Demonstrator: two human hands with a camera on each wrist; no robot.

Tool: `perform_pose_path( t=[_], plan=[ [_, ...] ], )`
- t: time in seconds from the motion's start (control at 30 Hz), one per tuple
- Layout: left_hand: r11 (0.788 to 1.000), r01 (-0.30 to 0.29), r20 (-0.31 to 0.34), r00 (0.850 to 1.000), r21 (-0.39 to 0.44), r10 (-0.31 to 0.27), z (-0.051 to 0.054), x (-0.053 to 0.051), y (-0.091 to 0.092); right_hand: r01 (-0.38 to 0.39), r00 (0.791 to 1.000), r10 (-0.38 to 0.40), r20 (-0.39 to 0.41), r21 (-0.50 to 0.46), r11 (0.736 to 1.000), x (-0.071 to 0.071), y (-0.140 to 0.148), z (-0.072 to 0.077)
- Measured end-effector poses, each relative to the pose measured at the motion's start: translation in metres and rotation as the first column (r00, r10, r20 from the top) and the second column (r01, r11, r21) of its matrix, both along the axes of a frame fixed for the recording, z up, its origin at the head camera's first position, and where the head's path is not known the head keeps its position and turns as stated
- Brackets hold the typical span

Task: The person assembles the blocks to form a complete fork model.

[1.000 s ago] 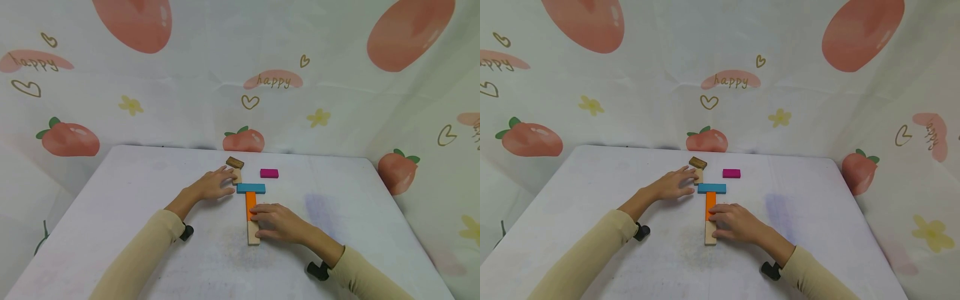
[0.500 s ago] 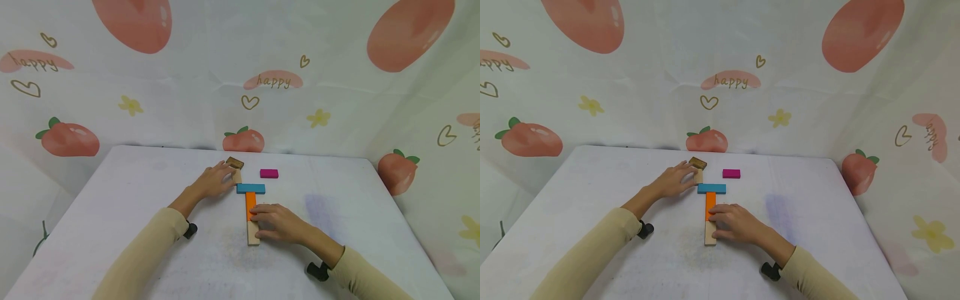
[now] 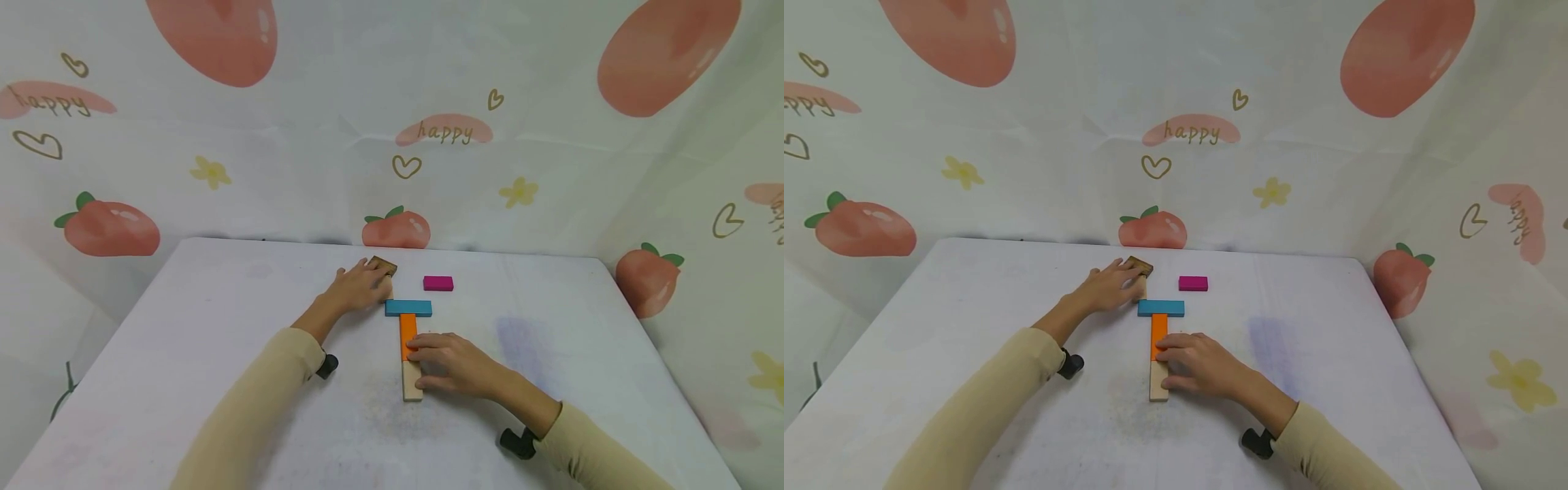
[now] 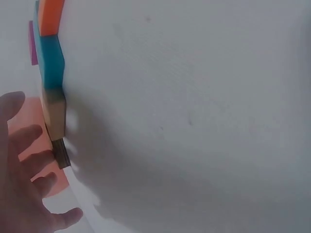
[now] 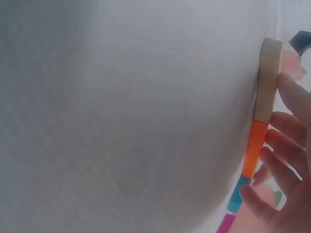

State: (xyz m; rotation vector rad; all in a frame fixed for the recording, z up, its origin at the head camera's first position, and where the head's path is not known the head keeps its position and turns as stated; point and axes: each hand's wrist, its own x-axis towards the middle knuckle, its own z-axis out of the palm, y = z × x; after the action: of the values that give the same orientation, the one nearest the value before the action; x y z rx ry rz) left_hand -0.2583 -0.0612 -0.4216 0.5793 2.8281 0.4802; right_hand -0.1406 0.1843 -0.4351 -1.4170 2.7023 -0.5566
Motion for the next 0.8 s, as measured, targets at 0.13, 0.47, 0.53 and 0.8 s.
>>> perform_pose_path(
  t=[0.13, 0.47, 0.53, 0.8],
  plan=[
    [1.000, -0.004, 0.027, 1.000, 0.000, 0.004, 0.003, -0.001, 0.006, 0.012, 1.000, -0.012, 0.012, 0.005, 1.000, 0.000, 0.000, 0.000],
    [0.998, 0.029, 0.023, 0.999, -0.056, -0.027, 0.004, -0.004, 0.018, 0.010, 0.999, -0.011, 0.044, 0.006, 1.000, 0.000, -0.001, 0.000],
    [0.997, 0.019, 0.021, 1.000, -0.072, -0.018, 0.003, -0.005, 0.019, 0.008, 0.999, -0.009, 0.043, 0.007, 1.000, 0.000, -0.001, -0.001],
    [0.991, -0.044, 0.014, 0.999, -0.127, 0.046, 0.001, -0.008, 0.017, 0.011, 1.000, -0.012, 0.027, 0.011, 1.000, -0.001, 0.000, -0.002]
  ],
)
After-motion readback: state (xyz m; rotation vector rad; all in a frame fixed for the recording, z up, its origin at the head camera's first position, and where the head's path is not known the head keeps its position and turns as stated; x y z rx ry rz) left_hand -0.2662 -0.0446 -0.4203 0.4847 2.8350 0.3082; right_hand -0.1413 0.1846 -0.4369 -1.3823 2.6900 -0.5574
